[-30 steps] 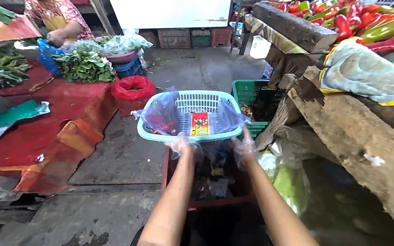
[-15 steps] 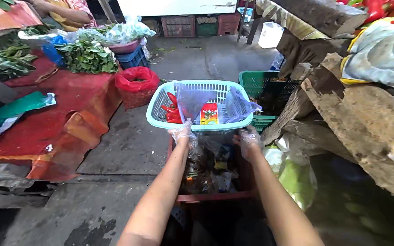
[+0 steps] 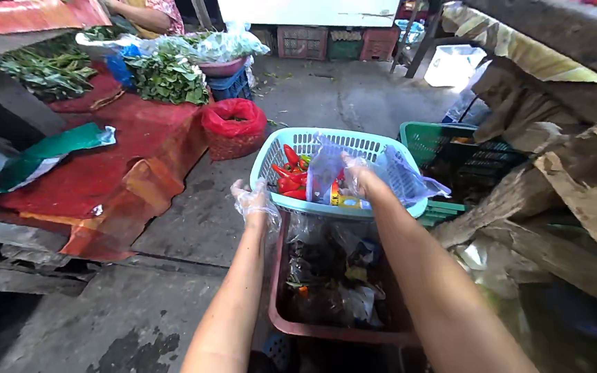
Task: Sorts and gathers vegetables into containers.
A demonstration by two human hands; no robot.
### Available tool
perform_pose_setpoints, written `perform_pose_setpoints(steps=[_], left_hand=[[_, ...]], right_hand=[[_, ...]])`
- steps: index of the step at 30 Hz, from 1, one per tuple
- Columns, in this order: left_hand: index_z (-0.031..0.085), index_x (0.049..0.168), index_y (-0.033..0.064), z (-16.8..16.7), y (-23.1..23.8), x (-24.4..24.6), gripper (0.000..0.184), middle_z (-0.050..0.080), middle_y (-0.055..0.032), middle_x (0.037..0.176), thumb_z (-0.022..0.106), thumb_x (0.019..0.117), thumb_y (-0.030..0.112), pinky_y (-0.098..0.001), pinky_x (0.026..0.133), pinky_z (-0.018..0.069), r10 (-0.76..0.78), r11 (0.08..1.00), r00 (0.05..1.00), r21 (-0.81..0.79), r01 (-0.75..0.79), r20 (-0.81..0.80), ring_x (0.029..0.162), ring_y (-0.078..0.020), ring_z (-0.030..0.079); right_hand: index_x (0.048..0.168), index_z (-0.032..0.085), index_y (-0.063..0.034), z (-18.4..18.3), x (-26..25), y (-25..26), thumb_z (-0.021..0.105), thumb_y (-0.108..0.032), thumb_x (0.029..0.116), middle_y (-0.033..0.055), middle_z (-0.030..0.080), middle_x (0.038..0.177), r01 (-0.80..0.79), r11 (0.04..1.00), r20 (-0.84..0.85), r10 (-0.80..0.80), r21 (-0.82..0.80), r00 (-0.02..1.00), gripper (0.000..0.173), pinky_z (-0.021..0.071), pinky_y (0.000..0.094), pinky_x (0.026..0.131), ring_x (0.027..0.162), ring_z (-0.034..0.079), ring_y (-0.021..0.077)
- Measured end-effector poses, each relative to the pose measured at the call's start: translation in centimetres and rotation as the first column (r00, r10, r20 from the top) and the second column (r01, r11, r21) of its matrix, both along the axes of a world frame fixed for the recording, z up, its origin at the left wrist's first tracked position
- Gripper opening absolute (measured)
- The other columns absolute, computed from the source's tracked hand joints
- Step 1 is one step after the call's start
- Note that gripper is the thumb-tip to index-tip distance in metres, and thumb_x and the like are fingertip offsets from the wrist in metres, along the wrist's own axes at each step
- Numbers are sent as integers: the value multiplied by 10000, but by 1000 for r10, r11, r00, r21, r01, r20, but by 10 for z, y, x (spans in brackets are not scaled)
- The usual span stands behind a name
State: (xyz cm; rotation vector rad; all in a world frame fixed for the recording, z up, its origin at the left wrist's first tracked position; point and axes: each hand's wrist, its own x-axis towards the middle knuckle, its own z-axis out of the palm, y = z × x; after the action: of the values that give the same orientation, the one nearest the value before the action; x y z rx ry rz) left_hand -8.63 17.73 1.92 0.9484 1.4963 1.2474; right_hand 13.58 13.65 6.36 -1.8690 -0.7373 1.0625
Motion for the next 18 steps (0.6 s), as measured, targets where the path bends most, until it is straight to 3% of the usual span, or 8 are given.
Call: perform_pose_setpoints(steps=[2, 3, 5, 7, 10, 12, 15, 18], left_hand=[[321, 1553, 80, 5, 17, -9, 752, 567, -248, 1371, 734, 946, 244, -550, 998, 479, -138, 990, 978, -54, 131, -159, 1212, -380, 577], [311, 1572, 100, 7, 22, -10, 791, 561, -263, 1381, 750, 928, 237, -573, 1000, 477, -211, 977, 951, -88, 196, -227, 1219, -402, 576], [318, 1580, 127, 4, 28, -7, 806, 558, -276, 1377, 744, 896, 138, -575, 992, 479, -280, 959, 920, -123, 255, -274, 1216, -411, 577], [354, 1567, 129, -2, 28, -5, 757, 582, -272, 1337, 698, 896, 64, -548, 967, 497, -261, 965, 929, -98, 243, -262, 1183, -389, 599], [403, 1541, 111, -1, 29, -3, 693, 593, -252, 1331, 670, 907, 28, -520, 982, 487, -237, 970, 946, -101, 219, -222, 1189, -359, 597], [429, 1523, 120, -2, 33, -3, 696, 591, -251, 1325, 681, 885, 5, -524, 966, 494, -216, 974, 959, -113, 197, -184, 1180, -362, 595], [441, 1517, 129, -7, 38, -5, 713, 609, -243, 1290, 698, 864, 1, -523, 924, 509, -219, 973, 961, -107, 203, -168, 1130, -351, 615], [469, 1481, 109, -5, 40, -5, 678, 628, -225, 1246, 694, 851, 0, -506, 894, 520, -210, 977, 963, -85, 198, -171, 1083, -327, 630]], right_hand=[[1515, 396, 40, -22, 14, 27, 458, -73, 1079, 306, 436, 1520, -94, 983, 324, 141, -156, 936, 454, 430, 629, 1089, 1405, 453, 442], [1486, 427, 49, -37, 22, 38, 530, -30, 1036, 313, 477, 1478, -99, 973, 382, 175, -210, 908, 469, 464, 615, 1061, 1364, 498, 440], [1450, 438, 68, -58, 30, 52, 536, -39, 1037, 305, 507, 1426, -120, 945, 383, 236, -303, 893, 438, 486, 554, 1032, 1308, 536, 400], [1446, 470, 90, -66, 26, 68, 648, -52, 981, 301, 493, 1475, -176, 850, 475, 436, -497, 764, 517, 413, 524, 1143, 1401, 483, 393], [1369, 529, 135, -66, 4, 89, 706, -63, 924, 326, 511, 1446, -152, 840, 569, 474, -521, 672, 518, 407, 575, 1131, 1382, 484, 436], [1504, 353, 122, -58, -13, 93, 590, -87, 1019, 334, 413, 1532, -75, 924, 565, 293, -375, 771, 579, 369, 566, 1171, 1444, 417, 443], [1594, 219, 8, -56, -21, 101, 519, -182, 1068, 309, 422, 1533, 54, 969, 456, 63, -240, 888, 636, 424, 582, 1120, 1410, 461, 440], [1509, 415, 19, -68, -22, 113, 188, -423, 1141, 300, 502, 1465, 63, 997, 139, -67, 32, 988, 619, 430, 593, 1089, 1341, 515, 415]])
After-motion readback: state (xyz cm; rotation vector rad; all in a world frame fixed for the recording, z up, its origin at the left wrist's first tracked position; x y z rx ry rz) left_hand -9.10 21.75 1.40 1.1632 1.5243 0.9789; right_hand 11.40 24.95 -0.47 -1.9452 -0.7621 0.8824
